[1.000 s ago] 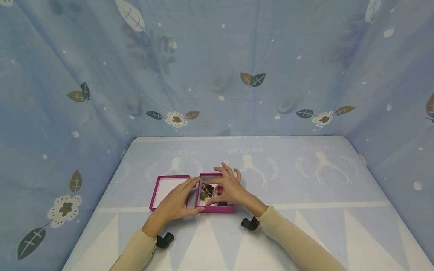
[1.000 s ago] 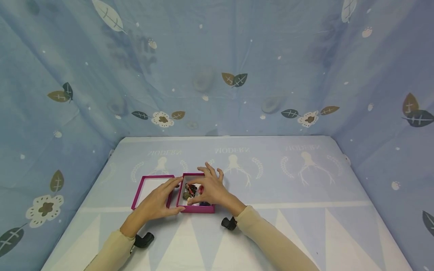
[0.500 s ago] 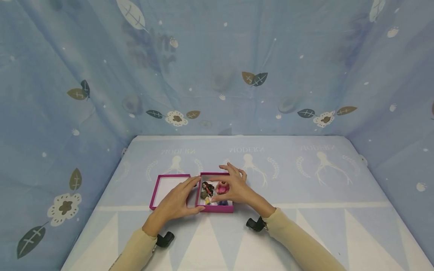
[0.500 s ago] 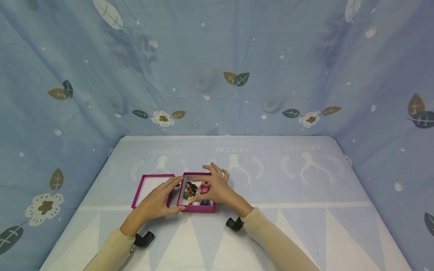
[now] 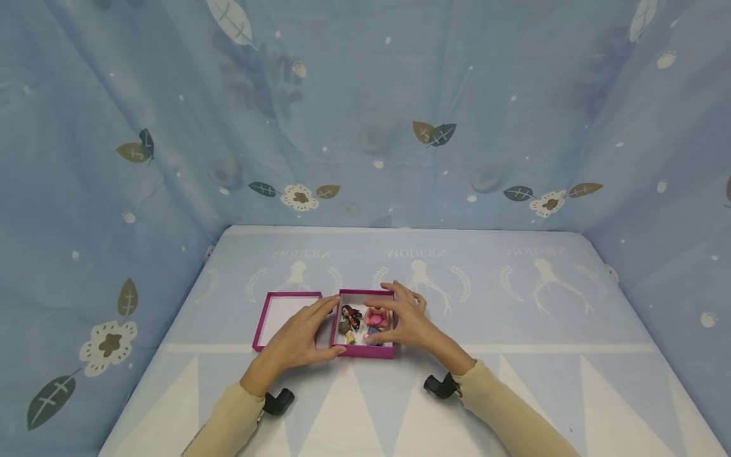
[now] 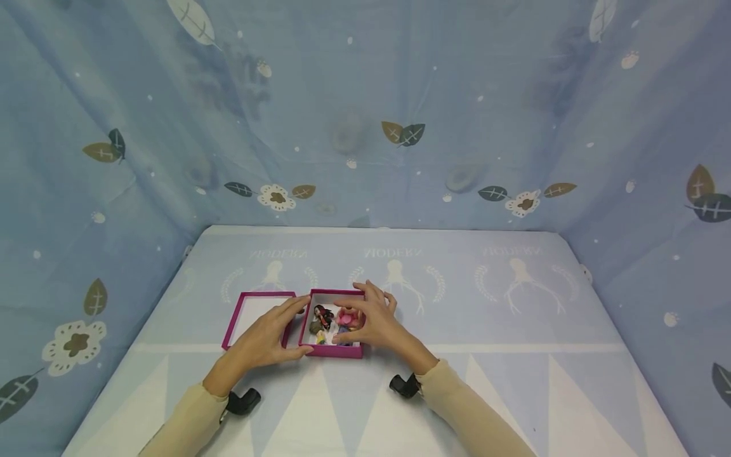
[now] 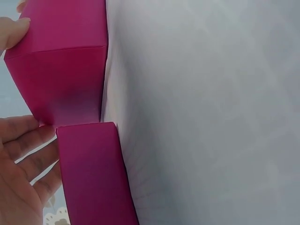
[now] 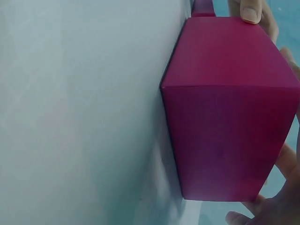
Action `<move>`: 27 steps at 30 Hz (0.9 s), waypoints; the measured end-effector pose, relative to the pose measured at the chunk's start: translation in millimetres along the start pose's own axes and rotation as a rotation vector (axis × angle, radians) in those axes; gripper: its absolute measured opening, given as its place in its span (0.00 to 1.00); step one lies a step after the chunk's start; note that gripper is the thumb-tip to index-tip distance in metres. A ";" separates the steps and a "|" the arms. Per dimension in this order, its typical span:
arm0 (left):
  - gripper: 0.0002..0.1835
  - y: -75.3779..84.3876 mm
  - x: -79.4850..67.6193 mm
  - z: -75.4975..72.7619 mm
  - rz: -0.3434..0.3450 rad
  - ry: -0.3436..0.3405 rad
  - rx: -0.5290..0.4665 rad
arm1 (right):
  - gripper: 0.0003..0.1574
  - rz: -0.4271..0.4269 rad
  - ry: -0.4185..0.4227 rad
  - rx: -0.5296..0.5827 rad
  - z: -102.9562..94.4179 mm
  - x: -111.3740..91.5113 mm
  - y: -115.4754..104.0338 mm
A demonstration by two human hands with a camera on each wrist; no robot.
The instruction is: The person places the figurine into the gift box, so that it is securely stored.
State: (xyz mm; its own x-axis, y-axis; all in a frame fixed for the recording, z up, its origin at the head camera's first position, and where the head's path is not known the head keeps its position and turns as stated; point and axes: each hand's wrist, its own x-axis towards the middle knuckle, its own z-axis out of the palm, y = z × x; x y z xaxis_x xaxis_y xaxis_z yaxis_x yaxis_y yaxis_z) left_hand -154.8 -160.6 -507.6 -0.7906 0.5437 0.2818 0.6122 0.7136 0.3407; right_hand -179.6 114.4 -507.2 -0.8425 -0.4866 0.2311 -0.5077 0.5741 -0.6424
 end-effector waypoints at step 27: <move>0.53 -4.9 -0.2 0.0 0.005 -0.012 0.000 | 0.44 0.036 0.036 0.034 -6.9 -0.5 -2.4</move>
State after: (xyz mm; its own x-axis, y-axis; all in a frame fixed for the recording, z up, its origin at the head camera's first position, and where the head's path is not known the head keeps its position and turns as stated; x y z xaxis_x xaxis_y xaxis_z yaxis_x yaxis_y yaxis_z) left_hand -157.7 -164.2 -509.3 -0.7879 0.5522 0.2725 0.6158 0.7109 0.3398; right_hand -179.2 117.8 -500.7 -0.8663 -0.4419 0.2328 -0.4710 0.5676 -0.6752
